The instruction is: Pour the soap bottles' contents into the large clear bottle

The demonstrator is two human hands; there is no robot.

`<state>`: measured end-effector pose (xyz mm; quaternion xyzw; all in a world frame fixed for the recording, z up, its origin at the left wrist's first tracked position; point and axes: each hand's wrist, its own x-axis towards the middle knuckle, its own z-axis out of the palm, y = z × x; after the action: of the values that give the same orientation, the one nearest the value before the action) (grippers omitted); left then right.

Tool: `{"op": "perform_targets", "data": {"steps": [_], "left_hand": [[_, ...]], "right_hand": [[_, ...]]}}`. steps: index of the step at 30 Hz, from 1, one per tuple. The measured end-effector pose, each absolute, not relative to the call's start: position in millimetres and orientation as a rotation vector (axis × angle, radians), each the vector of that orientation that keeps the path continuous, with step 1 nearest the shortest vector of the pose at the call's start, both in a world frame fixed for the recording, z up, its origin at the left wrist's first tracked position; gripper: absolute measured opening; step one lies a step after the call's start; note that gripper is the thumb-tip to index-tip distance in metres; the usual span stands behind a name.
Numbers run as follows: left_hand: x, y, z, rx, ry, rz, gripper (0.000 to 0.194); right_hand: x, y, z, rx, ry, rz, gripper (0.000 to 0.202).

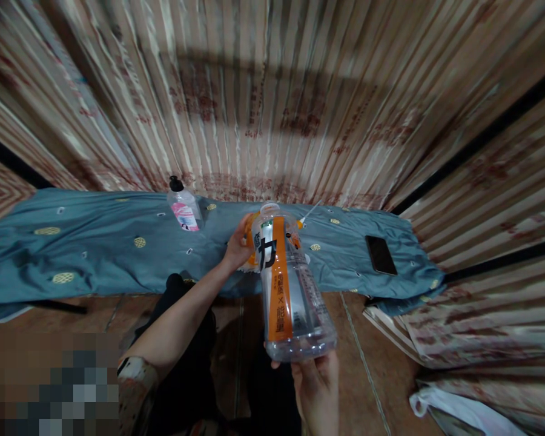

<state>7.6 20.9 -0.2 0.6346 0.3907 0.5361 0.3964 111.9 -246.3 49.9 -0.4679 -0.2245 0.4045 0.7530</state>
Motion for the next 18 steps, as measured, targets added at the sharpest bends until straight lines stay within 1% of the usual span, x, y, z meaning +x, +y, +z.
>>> {"op": "perform_targets", "data": {"steps": [3, 5, 7, 18], "left_hand": [[7, 21, -1, 1.638, 0.971, 1.36, 0.07], [7, 21, 1, 1.658, 0.978, 1.344, 0.06], [6, 21, 2, 1.671, 0.971, 1.341, 0.056], [7, 29, -8, 1.678, 0.908, 1.35, 0.061]], "right_hand": [[112, -246, 49, -1.015, -0.493, 0.89, 0.057], [112, -246, 50, -1.006, -0.503, 0.899, 0.054], [112, -246, 51, -1.0, -0.505, 0.903, 0.051], [110, -245, 47, -1.012, -0.495, 0.883, 0.036]]}}
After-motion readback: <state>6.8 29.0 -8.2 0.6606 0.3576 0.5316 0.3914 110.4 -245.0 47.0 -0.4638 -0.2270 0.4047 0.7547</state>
